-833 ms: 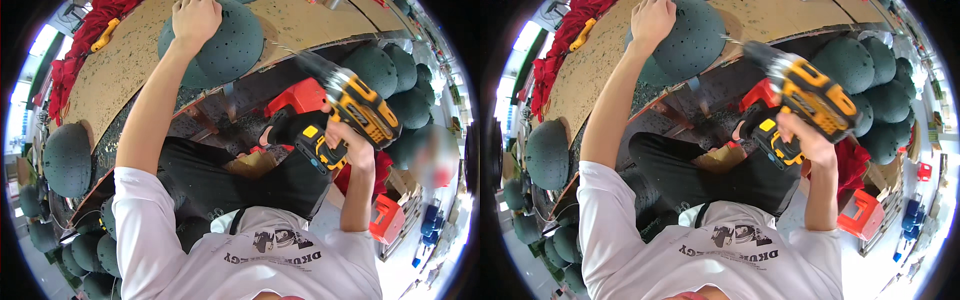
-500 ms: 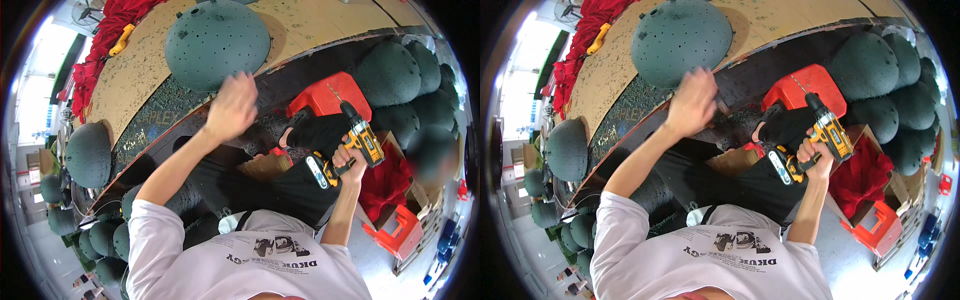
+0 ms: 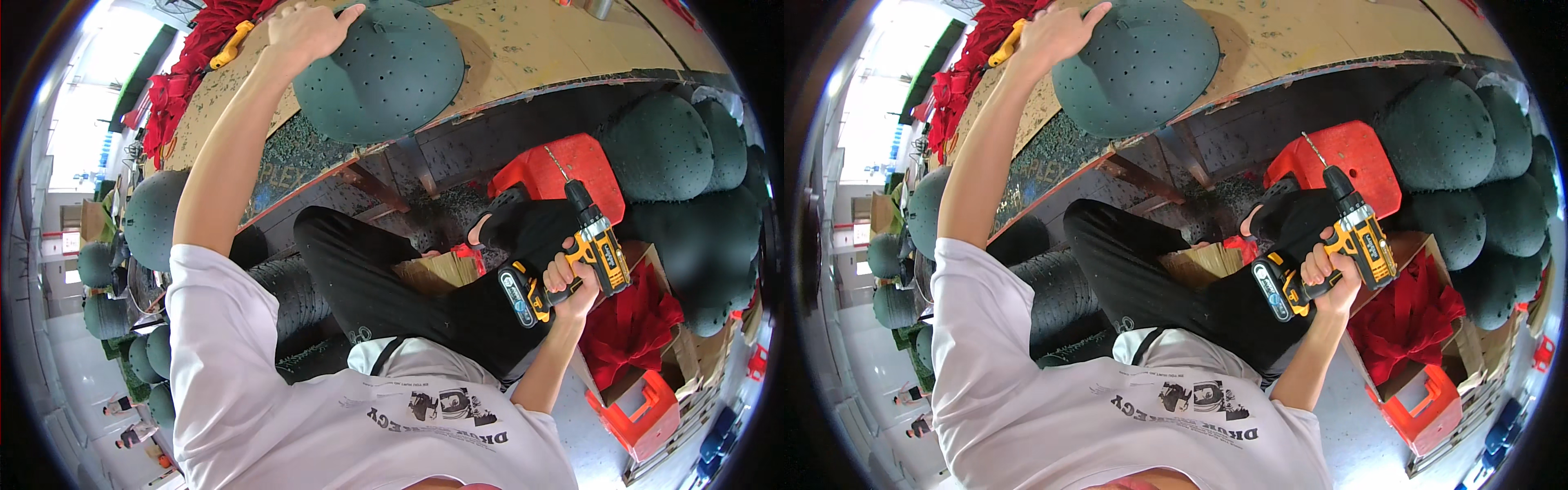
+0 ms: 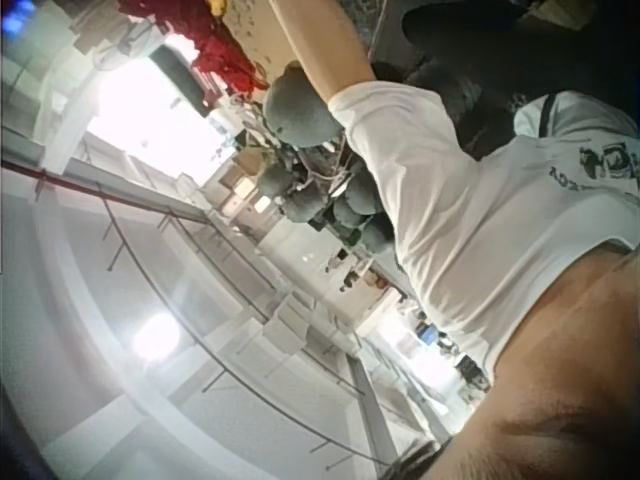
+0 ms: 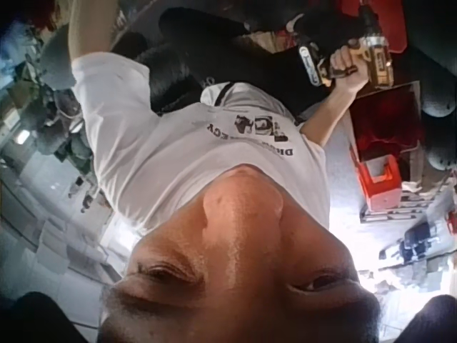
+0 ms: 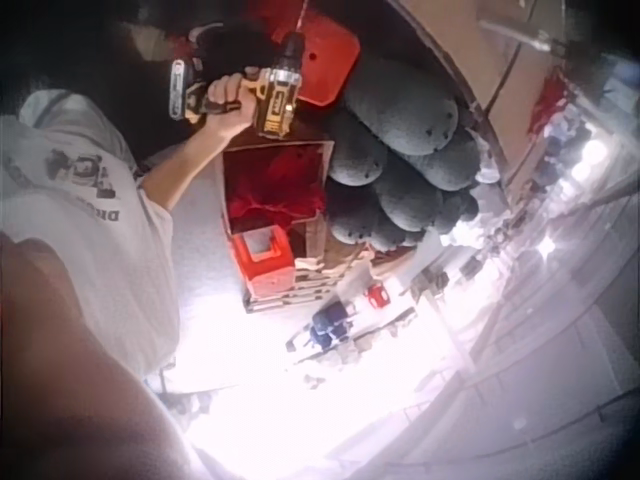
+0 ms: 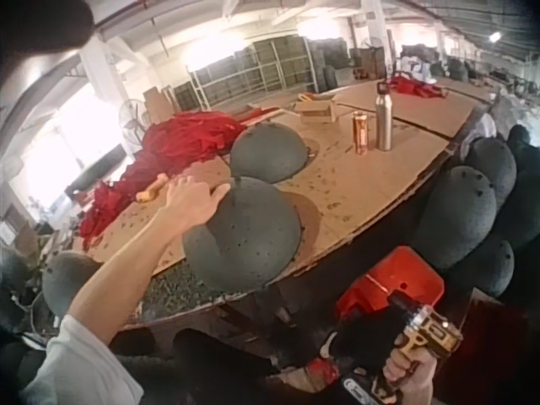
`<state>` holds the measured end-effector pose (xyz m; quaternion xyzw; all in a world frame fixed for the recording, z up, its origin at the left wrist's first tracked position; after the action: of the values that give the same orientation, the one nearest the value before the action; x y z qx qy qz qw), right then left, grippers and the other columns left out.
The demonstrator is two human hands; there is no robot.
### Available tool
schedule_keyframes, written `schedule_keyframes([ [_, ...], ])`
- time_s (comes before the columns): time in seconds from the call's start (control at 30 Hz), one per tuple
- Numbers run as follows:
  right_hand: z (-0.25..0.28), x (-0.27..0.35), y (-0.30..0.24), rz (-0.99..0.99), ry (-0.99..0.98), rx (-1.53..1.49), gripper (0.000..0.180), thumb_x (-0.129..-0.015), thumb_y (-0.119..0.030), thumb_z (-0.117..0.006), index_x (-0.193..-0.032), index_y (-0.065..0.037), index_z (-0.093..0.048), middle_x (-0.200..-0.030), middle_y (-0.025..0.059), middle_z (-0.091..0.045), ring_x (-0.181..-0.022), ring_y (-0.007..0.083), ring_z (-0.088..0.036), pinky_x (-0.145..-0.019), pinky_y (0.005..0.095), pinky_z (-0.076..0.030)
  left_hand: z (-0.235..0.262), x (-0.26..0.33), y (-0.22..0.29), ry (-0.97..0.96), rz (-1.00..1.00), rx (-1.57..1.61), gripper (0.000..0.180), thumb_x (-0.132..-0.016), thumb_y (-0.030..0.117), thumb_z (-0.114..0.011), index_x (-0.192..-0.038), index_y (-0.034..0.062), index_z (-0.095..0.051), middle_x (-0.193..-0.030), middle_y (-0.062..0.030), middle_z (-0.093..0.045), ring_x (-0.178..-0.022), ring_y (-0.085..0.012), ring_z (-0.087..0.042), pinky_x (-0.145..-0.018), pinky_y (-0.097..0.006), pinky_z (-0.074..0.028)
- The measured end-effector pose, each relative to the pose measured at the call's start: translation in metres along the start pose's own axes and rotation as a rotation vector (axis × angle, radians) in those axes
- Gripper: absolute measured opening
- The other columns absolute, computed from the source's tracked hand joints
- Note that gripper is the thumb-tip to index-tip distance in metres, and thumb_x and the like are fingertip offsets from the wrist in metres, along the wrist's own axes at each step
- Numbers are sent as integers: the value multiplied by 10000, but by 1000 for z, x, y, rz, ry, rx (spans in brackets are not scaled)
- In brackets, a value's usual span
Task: Drilling multiple holes into green plastic semi-spherical shells using a power drill on a factory workbench.
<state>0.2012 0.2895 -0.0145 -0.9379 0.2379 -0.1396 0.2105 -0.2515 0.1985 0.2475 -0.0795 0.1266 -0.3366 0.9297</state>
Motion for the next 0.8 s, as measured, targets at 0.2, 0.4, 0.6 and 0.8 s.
schedule_keyframes([
  [0.2, 10, 5, 3, -11, 57, 27, 393, -871, -161, -573, -1226, -18, -480, -634, -9, -380, -532, 115, -380, -533, 277, -363, -6, -10, 4, 153, -97, 29, 595, -1021, 425, -415, -1031, -93, -708, -1294, -324, -565, -1193, -445, -554, -1022, -528, -428],
  [0.4, 6, 5, 4, -30, 8, 11, 379, -859, -157, -562, -1207, -18, -498, -619, -6, -378, -520, 115, -374, -524, 285, -360, 3, -8, -11, 142, -139, -24, 538, -1013, 383, -423, -1048, -72, -707, -1252, -293, -585, -1181, -431, -555, -1013, -530, -430],
  [0.6, -1, 4, 7, -24, -17, 20, 387, -848, -147, -568, -1205, -12, -504, -619, -6, -387, -515, 120, -383, -515, 284, -356, 16, -2, -26, 153, -121, 11, 494, -1006, 372, -425, -1042, -26, -715, -1187, -251, -598, -1168, -402, -557, -972, -583, -428],
  [0.8, -3, 2, 11, -48, -1, 61, 385, -837, -150, -561, -1189, -12, -492, -606, -3, -368, -513, 123, -377, -510, 285, -350, 14, -3, -28, 188, -213, 36, 464, -1001, 374, -448, -1064, -9, -704, -1165, -242, -594, -1119, -391, -582, -944, -553, -447],
])
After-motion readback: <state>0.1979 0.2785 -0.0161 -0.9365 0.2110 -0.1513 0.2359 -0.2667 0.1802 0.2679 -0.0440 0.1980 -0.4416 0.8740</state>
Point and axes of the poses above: each hand's wrist, its own x-axis away from the middle knuckle, its own z-axis out of the back of the hand, y = z × x, the point moved 9 cm from there along -x, towards the middle knuckle
